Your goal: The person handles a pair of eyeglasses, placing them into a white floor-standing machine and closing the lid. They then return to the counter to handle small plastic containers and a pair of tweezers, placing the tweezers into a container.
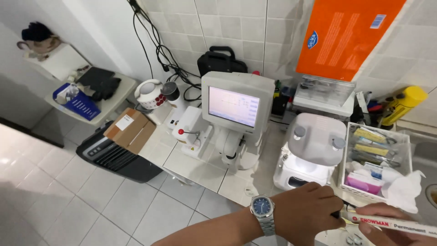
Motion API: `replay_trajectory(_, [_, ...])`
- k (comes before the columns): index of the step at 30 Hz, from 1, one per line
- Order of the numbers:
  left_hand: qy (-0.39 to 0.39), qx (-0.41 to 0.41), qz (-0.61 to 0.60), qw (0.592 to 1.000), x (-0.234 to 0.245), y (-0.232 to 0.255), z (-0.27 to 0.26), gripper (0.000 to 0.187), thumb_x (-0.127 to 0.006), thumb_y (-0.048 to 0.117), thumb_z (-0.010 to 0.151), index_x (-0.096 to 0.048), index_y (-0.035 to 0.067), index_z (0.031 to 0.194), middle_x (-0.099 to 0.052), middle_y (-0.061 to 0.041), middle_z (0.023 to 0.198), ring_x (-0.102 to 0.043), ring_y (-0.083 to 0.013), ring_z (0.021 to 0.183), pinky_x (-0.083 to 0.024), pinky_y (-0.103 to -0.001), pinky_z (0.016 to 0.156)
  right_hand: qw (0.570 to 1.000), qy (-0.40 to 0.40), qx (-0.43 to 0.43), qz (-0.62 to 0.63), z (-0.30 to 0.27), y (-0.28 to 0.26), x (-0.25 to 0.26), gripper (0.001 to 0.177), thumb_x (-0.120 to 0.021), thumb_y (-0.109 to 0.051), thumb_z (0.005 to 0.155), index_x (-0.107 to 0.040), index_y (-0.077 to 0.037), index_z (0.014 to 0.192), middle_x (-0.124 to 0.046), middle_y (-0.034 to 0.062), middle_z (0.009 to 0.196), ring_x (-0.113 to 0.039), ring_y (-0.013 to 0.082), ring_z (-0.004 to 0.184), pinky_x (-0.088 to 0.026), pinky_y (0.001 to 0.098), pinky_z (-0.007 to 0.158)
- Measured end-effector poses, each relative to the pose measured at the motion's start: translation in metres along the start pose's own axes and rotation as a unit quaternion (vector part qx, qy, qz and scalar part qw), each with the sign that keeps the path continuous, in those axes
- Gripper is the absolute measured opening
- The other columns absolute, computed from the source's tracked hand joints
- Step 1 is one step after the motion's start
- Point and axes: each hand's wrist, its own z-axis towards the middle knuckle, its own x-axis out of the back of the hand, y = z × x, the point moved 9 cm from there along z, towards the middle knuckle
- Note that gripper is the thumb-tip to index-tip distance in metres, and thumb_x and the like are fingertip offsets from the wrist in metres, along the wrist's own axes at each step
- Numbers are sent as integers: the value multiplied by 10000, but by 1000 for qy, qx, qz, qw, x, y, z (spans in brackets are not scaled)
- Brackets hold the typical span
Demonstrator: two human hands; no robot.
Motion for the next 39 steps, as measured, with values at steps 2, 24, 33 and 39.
replay_trajectory(2, [5, 11, -5, 1000, -8, -6, 13, 677, -640, 584, 739, -696, 134, 1242, -569, -118, 1164, -548, -339, 1118, -443, -462, 921, 997, -52, -51, 30, 18, 8, 4, 237, -809, -25, 793, -882, 39, 1009, -840, 162, 1022, -762, 279, 943, -544, 435, 814])
replay_trajectory(24, [240, 260, -160, 922, 16, -79, 111, 851, -499, 804, 799, -723, 52, 1128, -420, -262, 1507, -383, -449, 1408, -400, -676, 1053, 908, -223, 62, 351, 194, 15, 36, 129, -668, 22, 911, -785, 44, 959, -756, 196, 826, -682, 295, 693, -592, 394, 615])
replay_trajectory(33, [281, 355, -68, 889, -51, -96, 28, 733, -824, 618, 799, -659, 104, 1295, -565, -83, 1091, -574, -263, 990, -512, -431, 822, 990, -45, -128, -26, 438, 101, 42, 295, -680, -316, 877, -764, -38, 930, -738, 118, 961, -617, 278, 863, -455, 407, 721])
replay_trajectory(39, [147, 456, -83, 874, -81, -92, 9, 833, -836, 662, 769, -609, 122, 1360, -517, -88, 1203, -535, -303, 1126, -460, -533, 959, 998, -19, -65, -12, 469, 102, 58, 221, -666, -255, 845, -737, -49, 811, -620, 138, 561, -540, 219, 467, -445, 331, 503])
